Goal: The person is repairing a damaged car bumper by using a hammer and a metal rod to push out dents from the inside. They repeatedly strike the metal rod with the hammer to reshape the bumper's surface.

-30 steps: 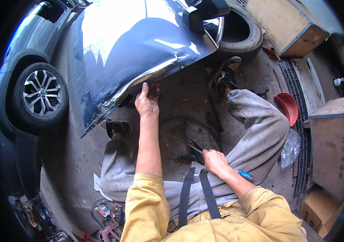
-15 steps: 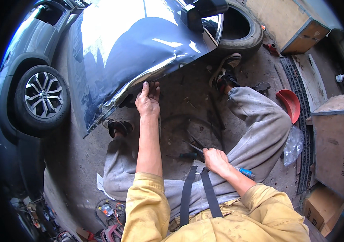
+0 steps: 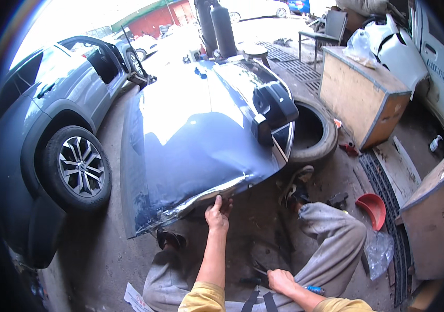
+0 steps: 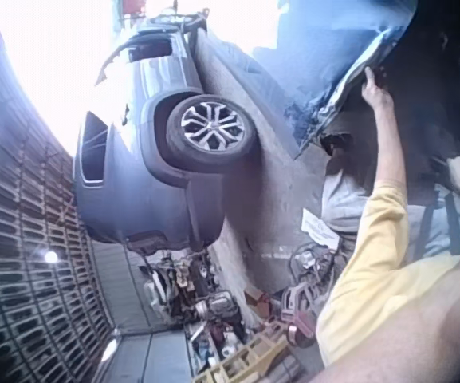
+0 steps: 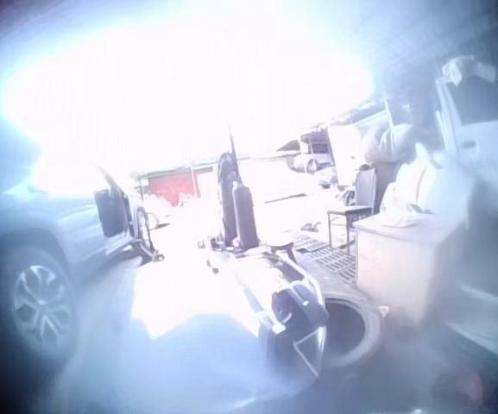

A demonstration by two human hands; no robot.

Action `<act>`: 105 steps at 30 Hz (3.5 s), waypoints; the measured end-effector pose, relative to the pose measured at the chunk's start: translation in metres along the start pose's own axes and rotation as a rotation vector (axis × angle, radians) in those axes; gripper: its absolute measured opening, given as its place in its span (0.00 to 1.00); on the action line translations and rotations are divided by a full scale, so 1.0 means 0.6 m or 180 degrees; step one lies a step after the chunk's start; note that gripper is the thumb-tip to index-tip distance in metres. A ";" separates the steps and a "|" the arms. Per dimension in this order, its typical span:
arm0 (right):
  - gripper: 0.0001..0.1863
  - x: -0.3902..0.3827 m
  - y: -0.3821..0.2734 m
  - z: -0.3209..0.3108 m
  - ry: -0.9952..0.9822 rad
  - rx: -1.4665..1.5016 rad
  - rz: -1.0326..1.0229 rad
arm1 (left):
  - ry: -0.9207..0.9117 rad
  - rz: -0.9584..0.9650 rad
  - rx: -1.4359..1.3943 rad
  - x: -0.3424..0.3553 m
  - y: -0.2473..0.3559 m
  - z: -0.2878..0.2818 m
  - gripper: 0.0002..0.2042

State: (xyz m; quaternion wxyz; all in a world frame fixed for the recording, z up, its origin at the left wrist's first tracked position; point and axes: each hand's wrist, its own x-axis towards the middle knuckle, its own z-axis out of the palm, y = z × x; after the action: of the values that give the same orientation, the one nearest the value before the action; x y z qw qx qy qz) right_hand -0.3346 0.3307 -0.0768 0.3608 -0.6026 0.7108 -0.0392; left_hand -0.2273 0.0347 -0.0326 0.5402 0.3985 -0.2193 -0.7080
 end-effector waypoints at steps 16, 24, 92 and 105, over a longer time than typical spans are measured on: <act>0.10 -0.020 0.001 0.004 0.0139 -0.0107 -0.0096 | 0.0252 0.0093 0.0048 0.023 0.043 -0.094 0.08; 0.09 -0.018 -0.001 0.009 0.0059 -0.0298 -0.0041 | 0.0278 0.0133 0.0062 0.005 0.076 -0.142 0.09; 0.13 0.016 -0.010 0.033 -0.0577 -0.0638 -0.0091 | 0.1011 0.0445 -0.1125 -0.011 0.181 -0.314 0.11; 0.14 0.017 -0.012 0.034 -0.0613 -0.0587 -0.0066 | 0.1640 0.2202 0.1335 -0.043 0.262 -0.236 0.22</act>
State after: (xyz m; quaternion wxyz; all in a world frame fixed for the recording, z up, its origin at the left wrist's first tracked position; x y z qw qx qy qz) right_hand -0.3175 0.3276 -0.0928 0.3700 -0.6414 0.6672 0.0806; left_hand -0.0187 0.0255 0.0095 0.6888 0.5651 -0.3362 -0.3054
